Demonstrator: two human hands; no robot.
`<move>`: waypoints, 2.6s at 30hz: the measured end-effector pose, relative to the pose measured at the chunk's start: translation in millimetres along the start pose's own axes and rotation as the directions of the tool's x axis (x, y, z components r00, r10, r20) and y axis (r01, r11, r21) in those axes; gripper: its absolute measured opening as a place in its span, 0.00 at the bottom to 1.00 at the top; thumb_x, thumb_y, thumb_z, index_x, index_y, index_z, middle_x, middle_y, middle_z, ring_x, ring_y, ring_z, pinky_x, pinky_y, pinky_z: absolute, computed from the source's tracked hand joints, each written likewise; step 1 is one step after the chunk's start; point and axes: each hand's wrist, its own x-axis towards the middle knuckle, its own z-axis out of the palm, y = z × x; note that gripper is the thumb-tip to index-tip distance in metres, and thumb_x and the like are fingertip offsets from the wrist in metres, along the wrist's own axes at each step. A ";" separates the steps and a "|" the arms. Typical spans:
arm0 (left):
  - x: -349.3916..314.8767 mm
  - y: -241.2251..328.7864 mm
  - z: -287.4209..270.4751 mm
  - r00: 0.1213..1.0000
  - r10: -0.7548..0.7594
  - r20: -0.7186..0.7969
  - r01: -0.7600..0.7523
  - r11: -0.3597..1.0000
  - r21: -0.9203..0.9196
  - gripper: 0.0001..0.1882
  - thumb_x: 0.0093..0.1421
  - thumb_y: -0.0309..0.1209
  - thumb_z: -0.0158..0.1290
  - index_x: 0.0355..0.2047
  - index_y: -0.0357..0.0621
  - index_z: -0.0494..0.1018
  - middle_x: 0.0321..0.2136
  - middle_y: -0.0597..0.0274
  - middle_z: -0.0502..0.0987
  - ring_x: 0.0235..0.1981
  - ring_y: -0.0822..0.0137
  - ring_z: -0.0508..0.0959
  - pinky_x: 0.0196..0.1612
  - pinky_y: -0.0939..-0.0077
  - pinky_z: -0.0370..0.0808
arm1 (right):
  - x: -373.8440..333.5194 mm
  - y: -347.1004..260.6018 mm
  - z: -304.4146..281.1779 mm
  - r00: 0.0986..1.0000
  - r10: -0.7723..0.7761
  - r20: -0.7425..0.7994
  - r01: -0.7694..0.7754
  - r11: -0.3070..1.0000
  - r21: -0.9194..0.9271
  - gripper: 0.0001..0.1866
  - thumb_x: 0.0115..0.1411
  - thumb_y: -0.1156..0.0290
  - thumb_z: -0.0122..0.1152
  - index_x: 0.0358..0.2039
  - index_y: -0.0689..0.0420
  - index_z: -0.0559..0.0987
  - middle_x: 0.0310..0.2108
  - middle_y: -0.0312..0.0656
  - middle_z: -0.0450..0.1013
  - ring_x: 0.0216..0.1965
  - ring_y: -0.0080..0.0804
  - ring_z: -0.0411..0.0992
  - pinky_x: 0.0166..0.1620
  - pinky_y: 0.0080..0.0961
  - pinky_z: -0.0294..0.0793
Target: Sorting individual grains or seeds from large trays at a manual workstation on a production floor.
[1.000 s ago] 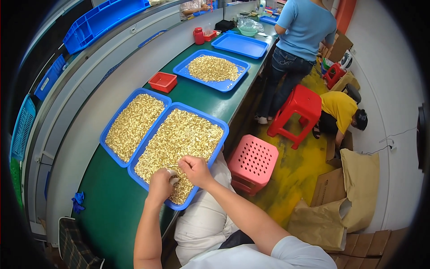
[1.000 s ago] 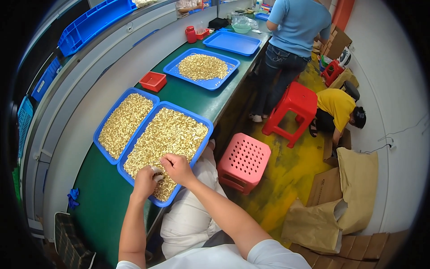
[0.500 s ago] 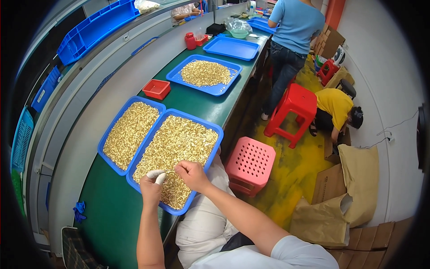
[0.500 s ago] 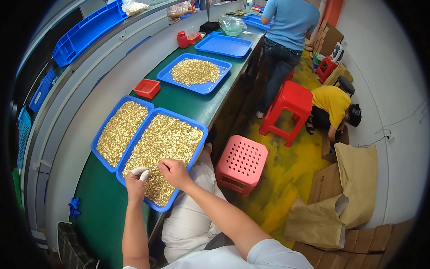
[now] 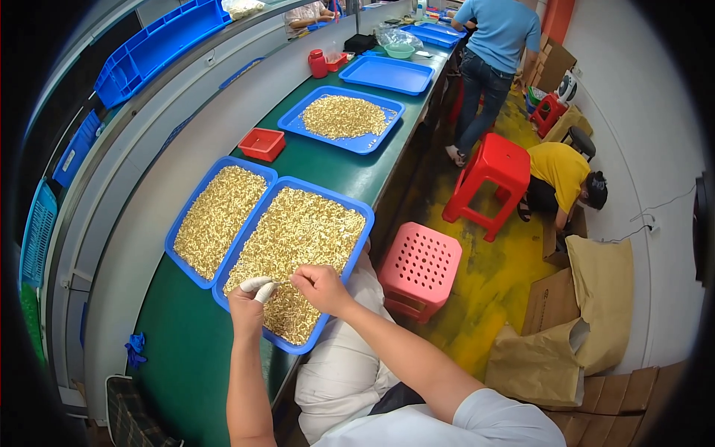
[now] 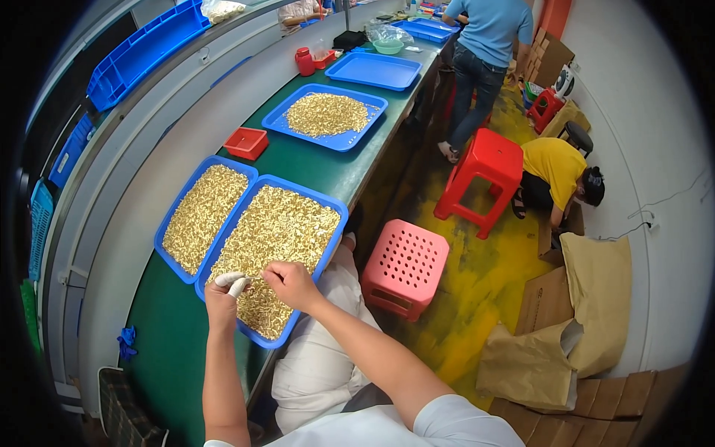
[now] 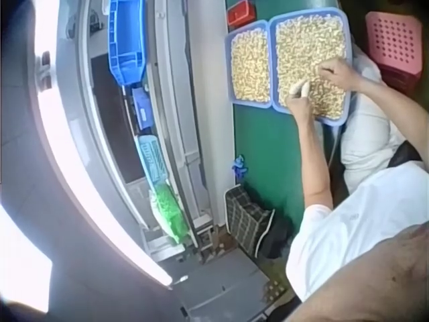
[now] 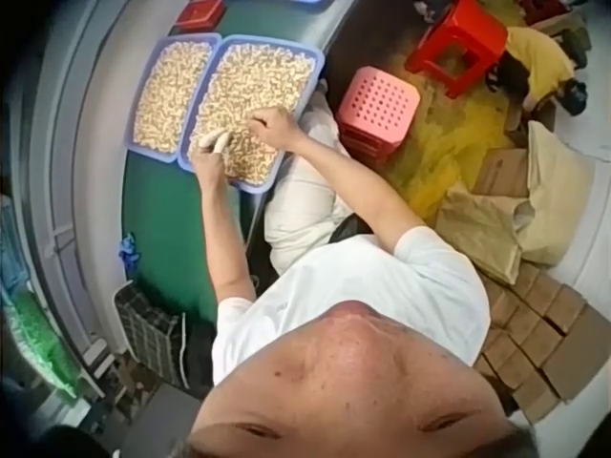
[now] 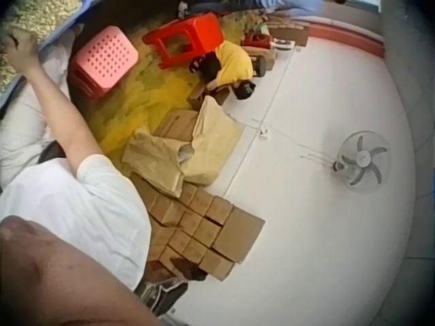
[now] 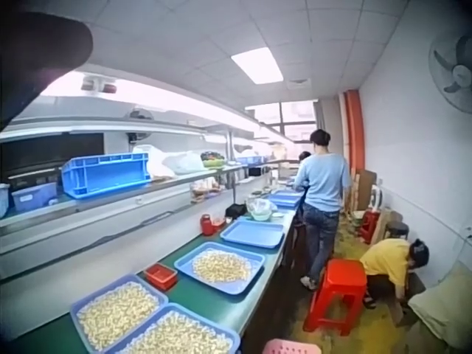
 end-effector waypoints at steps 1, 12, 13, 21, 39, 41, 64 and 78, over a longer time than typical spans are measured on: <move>-0.3 2.2 0.1 1.000 0.015 0.009 -0.016 0.999 0.031 0.07 0.57 0.17 0.60 0.37 0.35 0.79 0.31 0.59 0.83 0.32 0.71 0.81 0.39 0.78 0.79 | 0.0 0.3 0.3 1.000 0.011 0.010 -0.011 1.000 -0.010 0.10 0.61 0.70 0.60 0.25 0.62 0.77 0.17 0.47 0.70 0.18 0.35 0.68 0.25 0.31 0.67; -1.4 18.6 6.2 0.984 0.132 0.123 -0.181 0.730 0.659 0.05 0.57 0.23 0.63 0.34 0.35 0.82 0.25 0.66 0.82 0.26 0.77 0.77 0.31 0.82 0.73 | 0.1 4.3 2.6 0.998 -0.053 0.035 0.054 0.998 -0.012 0.11 0.61 0.69 0.60 0.25 0.62 0.77 0.18 0.48 0.70 0.19 0.37 0.69 0.26 0.34 0.67; -0.8 12.8 5.9 0.992 0.087 0.095 -0.125 0.820 0.558 0.05 0.57 0.22 0.62 0.34 0.34 0.82 0.26 0.65 0.82 0.26 0.76 0.77 0.32 0.82 0.73 | 0.2 3.0 2.4 0.999 -0.024 0.030 0.024 1.000 -0.003 0.11 0.61 0.69 0.60 0.25 0.62 0.77 0.18 0.48 0.70 0.18 0.36 0.68 0.25 0.34 0.67; -2.5 8.4 0.7 0.996 0.071 -0.049 -0.056 0.966 0.252 0.05 0.59 0.19 0.59 0.36 0.32 0.79 0.29 0.60 0.82 0.30 0.72 0.81 0.36 0.80 0.78 | -0.7 4.1 6.8 1.000 -0.008 -0.023 0.008 1.000 0.024 0.11 0.62 0.70 0.60 0.24 0.63 0.77 0.16 0.44 0.70 0.17 0.25 0.65 0.24 0.29 0.65; 4.1 -8.6 1.5 0.995 0.090 0.033 -0.095 0.952 0.292 0.06 0.61 0.21 0.58 0.38 0.33 0.80 0.26 0.62 0.81 0.27 0.74 0.78 0.33 0.81 0.75 | 0.4 8.4 2.7 0.997 -0.059 -0.052 0.061 0.998 0.035 0.14 0.61 0.69 0.60 0.22 0.63 0.74 0.17 0.49 0.70 0.19 0.41 0.70 0.26 0.36 0.66; 5.3 -11.0 -2.6 0.995 0.098 0.019 -0.100 0.955 0.279 0.06 0.62 0.21 0.58 0.39 0.33 0.80 0.27 0.62 0.81 0.27 0.74 0.78 0.34 0.81 0.75 | 0.3 7.7 2.6 0.997 -0.062 -0.047 0.064 0.997 0.031 0.13 0.61 0.68 0.60 0.22 0.63 0.75 0.17 0.49 0.71 0.19 0.40 0.70 0.26 0.36 0.66; 4.5 -11.7 9.6 0.994 0.101 0.047 -0.108 0.973 0.203 0.09 0.65 0.24 0.55 0.42 0.34 0.80 0.27 0.59 0.82 0.26 0.74 0.78 0.29 0.82 0.71 | 1.5 11.9 5.7 0.991 -0.085 -0.106 0.093 0.993 0.072 0.14 0.60 0.69 0.61 0.21 0.63 0.73 0.16 0.50 0.69 0.18 0.42 0.68 0.25 0.37 0.65; -0.3 -3.2 14.5 0.998 0.065 0.025 -0.068 0.975 0.212 0.08 0.64 0.25 0.57 0.40 0.34 0.80 0.27 0.59 0.82 0.26 0.74 0.78 0.31 0.82 0.72 | 0.3 5.6 5.4 0.992 -0.059 -0.114 0.071 0.992 0.104 0.16 0.61 0.71 0.60 0.19 0.63 0.70 0.15 0.49 0.66 0.16 0.40 0.62 0.24 0.35 0.62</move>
